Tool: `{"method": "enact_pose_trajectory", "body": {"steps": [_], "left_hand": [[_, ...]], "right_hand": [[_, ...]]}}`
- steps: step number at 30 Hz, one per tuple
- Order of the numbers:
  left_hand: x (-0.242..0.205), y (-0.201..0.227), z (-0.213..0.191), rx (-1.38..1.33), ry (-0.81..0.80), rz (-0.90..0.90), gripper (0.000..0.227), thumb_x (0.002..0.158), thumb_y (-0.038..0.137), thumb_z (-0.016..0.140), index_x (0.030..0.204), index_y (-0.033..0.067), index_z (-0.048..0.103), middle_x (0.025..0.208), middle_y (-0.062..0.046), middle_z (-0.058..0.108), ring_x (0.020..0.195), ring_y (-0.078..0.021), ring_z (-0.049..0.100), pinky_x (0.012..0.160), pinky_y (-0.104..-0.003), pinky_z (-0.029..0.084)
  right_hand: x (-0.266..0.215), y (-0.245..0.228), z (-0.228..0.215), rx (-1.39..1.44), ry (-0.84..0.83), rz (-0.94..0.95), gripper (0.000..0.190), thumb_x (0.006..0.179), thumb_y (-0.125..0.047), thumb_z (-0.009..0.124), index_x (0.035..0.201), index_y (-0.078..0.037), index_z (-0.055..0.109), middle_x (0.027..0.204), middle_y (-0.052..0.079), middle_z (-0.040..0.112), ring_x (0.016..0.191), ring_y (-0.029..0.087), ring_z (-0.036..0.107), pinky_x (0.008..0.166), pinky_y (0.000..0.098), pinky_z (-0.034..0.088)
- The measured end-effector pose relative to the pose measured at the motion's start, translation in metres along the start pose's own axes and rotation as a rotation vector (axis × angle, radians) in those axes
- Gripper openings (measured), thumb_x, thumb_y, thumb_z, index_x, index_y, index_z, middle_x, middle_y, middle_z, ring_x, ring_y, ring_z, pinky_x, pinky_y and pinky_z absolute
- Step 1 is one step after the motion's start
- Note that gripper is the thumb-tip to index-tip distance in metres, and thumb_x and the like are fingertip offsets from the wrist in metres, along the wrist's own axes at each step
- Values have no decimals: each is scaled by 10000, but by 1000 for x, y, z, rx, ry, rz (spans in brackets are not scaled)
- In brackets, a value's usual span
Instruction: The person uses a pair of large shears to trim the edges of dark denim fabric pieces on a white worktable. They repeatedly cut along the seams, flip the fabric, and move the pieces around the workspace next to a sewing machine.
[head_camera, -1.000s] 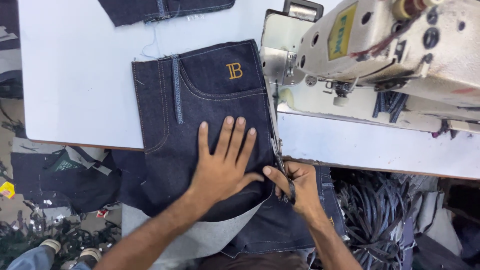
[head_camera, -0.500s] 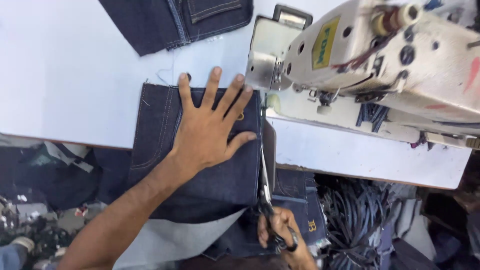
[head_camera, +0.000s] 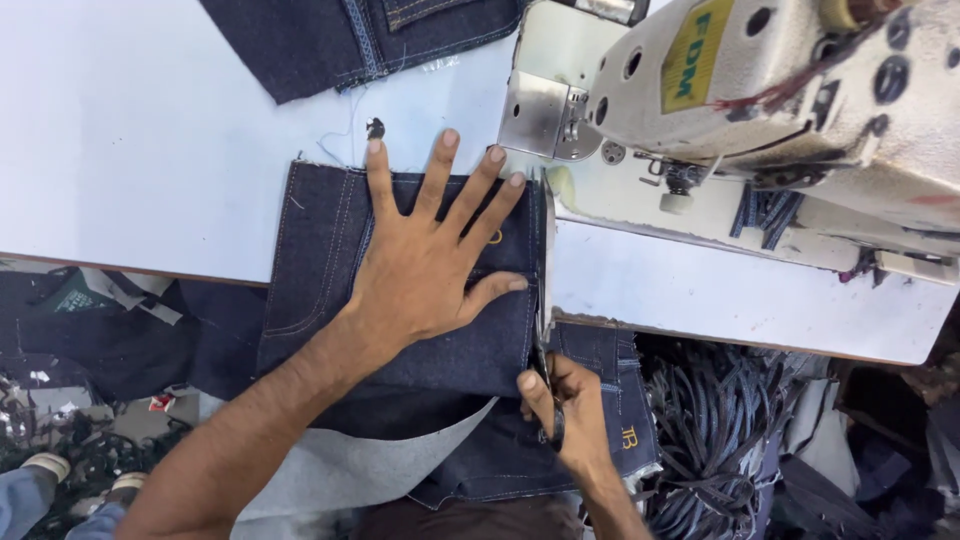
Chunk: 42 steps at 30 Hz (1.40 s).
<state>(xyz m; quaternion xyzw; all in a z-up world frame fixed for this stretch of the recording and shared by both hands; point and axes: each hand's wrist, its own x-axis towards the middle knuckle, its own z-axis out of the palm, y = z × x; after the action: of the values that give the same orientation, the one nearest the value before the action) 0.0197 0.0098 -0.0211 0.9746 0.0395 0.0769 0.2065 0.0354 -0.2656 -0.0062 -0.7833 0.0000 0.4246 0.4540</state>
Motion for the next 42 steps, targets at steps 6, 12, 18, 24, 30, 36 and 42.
{"method": "enact_pose_trajectory", "body": {"steps": [6,12,18,24,30,36,42], "left_hand": [[0,-1,0,-16,-7,1,907,1015,774,435,1676,162,332,1741,-100,146,1574,-388,-16,1129,-850,-37],[-2,-2,3,55,31,5,787,1059,668,462,1636,135,404,1731,-110,204,1584,-376,40,1155,-829,12],[-2,-35,-16,165,17,-33,561,1113,413,562,1591,124,516,1731,-170,277,1627,-372,133,1281,-714,86],[20,-113,-84,184,58,-120,1103,832,731,642,1662,61,362,1707,-231,259,1587,-424,155,1210,-719,58],[12,-114,-63,48,5,1,1483,622,1003,540,1609,-34,151,1677,-243,205,1562,-395,152,1235,-610,38],[6,-74,-55,-61,-61,76,1536,537,995,576,1590,-4,71,1653,-194,240,1551,-332,206,1284,-484,82],[5,-76,-48,-81,4,92,1597,483,996,622,1578,-26,65,1645,-219,234,1532,-345,240,1284,-475,112]], "right_hand": [[-1,1,0,-13,84,24,424,874,-336,788,651,-6,643,514,37,619,432,95,544,417,252,398],[-2,9,-9,156,59,12,413,873,-306,790,633,-14,623,506,56,613,410,108,553,393,261,418],[-8,34,-35,148,36,-31,424,876,-359,758,673,-3,650,523,73,627,430,124,585,411,270,449],[-4,58,-90,-11,6,-66,412,869,-332,762,654,3,653,517,74,634,436,128,572,415,278,429],[14,-7,-141,-242,-14,-93,350,802,-306,800,649,-9,693,485,71,616,402,137,539,398,281,388],[47,-70,-153,-511,-203,3,335,745,-344,860,695,-40,728,545,3,595,481,94,501,436,280,377],[82,-121,-114,-661,-364,117,438,753,-441,837,619,-52,687,484,-13,525,439,106,449,427,298,322]]}}
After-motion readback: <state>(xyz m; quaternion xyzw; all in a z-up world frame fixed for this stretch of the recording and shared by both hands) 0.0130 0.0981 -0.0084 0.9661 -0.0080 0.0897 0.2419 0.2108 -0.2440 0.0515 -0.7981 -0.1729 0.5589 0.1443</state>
